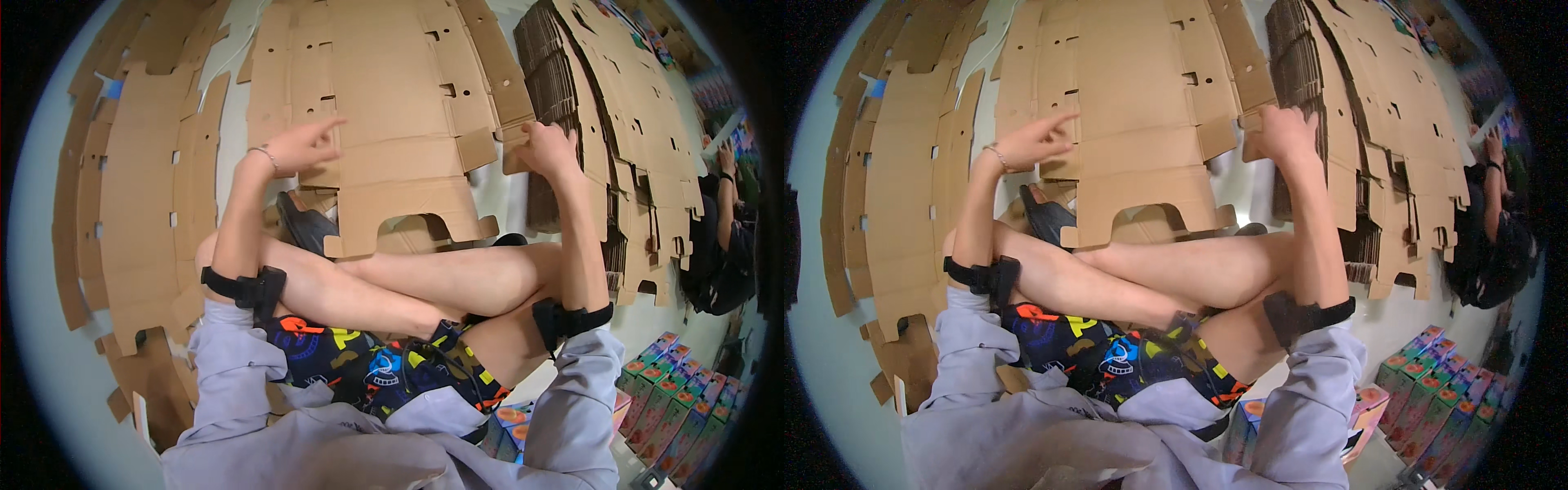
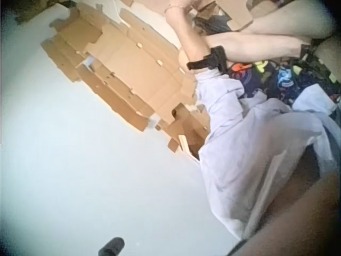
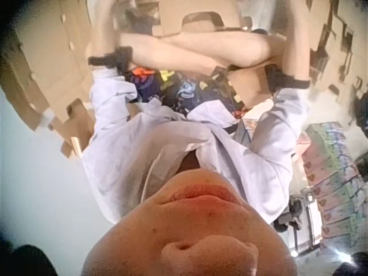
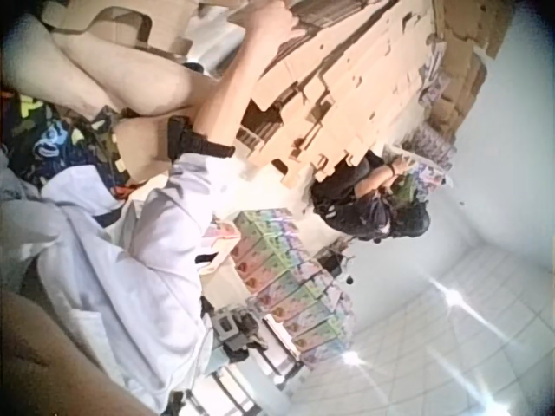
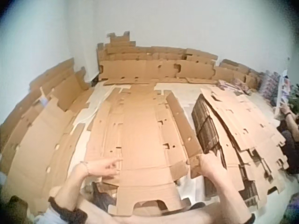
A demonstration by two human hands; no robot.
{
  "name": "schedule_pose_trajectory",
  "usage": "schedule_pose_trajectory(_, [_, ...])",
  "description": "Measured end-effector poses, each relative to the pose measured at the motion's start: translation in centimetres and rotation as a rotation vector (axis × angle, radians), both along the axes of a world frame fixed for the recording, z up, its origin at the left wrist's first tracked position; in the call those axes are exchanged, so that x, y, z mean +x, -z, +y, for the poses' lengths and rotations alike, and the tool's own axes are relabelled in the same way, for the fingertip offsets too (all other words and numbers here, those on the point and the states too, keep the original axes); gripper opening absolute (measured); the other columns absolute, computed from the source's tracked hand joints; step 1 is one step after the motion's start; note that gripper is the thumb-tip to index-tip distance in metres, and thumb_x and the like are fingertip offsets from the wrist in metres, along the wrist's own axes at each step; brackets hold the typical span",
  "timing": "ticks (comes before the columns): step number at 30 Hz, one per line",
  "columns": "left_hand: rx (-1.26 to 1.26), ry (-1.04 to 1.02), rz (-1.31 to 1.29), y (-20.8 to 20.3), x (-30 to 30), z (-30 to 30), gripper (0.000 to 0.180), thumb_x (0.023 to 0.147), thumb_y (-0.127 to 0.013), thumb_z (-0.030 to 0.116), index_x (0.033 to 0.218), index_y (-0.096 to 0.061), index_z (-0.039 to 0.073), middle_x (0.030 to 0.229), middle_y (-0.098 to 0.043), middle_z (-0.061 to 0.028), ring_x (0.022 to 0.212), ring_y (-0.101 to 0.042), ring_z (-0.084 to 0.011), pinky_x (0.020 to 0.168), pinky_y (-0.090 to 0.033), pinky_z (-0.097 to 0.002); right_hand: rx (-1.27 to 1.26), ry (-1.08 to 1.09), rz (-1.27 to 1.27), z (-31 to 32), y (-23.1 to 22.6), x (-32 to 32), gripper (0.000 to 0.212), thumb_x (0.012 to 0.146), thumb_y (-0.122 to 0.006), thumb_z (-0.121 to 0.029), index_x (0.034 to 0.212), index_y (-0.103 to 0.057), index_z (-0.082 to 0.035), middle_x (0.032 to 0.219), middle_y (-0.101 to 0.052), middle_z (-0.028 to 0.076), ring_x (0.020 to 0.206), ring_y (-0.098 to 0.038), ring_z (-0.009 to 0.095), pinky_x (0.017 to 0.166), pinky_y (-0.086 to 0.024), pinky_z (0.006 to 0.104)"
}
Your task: The person is assembling cardboard boxes by folding the flat blanks into their structural shapes.
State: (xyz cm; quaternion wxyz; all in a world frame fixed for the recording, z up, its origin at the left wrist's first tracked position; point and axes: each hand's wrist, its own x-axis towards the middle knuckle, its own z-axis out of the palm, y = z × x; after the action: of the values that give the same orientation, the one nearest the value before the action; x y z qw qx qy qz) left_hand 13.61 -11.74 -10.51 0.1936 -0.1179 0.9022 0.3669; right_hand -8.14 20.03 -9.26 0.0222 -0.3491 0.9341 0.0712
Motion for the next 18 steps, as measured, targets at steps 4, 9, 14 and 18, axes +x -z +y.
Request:
schedule_pose_trajectory(4, [0.051, -0.058, -0.416, 1.7, -0.1, 1.0, 0.065, 0.083, -0.060, 0.031, 0.138, -0.029, 0.014, 0.090, -0.062, -0.0157, 0.068, -0.059, -0.0188, 0.062, -0.050, -0.0317, 0.087, -0.022, -0.129, -1.9, 0.9, 0.9, 0.033, 0.069, -0.066, -0.027, 0.095, -0.062, -0.006, 0.095, -0.063, 0.019, 0.086, -0.062, 0.032, 0.082, -0.045, 0.0441])
schedule_pose_trajectory(9, [-0.032, -0.020, -0.450, 0.8, 0.5, 1.5, 0.069, 0.080, -0.061, 0.034, 0.138, -0.028, 0.015, 0.096, -0.060, -0.0173, 0.059, -0.060, -0.0186, 0.052, -0.052, -0.0311, 0.144, -0.051, -0.375, -4.0, 3.2, 3.8, 0.038, 0.076, -0.061, -0.031, 0.103, -0.057, -0.006, 0.102, -0.061, 0.019, 0.096, -0.059, 0.035, 0.083, -0.047, 0.0445])
schedule_pose_trajectory(14, [0.018, -0.142, -0.460, 0.8, 0.5, 2.4, 0.072, 0.079, -0.063, 0.036, 0.138, -0.028, 0.015, 0.098, -0.060, -0.0194, 0.062, -0.061, -0.0196, 0.055, -0.051, -0.0326, 0.173, 0.117, -0.377, -3.6, 3.6, 2.8, 0.051, 0.076, -0.061, -0.041, 0.114, -0.051, -0.007, 0.106, -0.060, 0.019, 0.101, -0.057, 0.035, 0.084, -0.047, 0.0437])
schedule_pose_trajectory(18, [-0.044, -0.102, -0.426, 3.2, 0.2, 1.5, 0.068, 0.081, -0.059, 0.034, 0.137, -0.026, 0.015, 0.114, -0.053, -0.0217, 0.076, -0.064, -0.0279, 0.055, -0.055, -0.0335, 0.094, 0.077, -0.341, -3.1, 4.6, 1.7, 0.055, 0.075, -0.062, -0.035, 0.119, -0.047, -0.005, 0.102, -0.060, 0.022, 0.099, -0.056, 0.037, 0.085, -0.046, 0.0447])
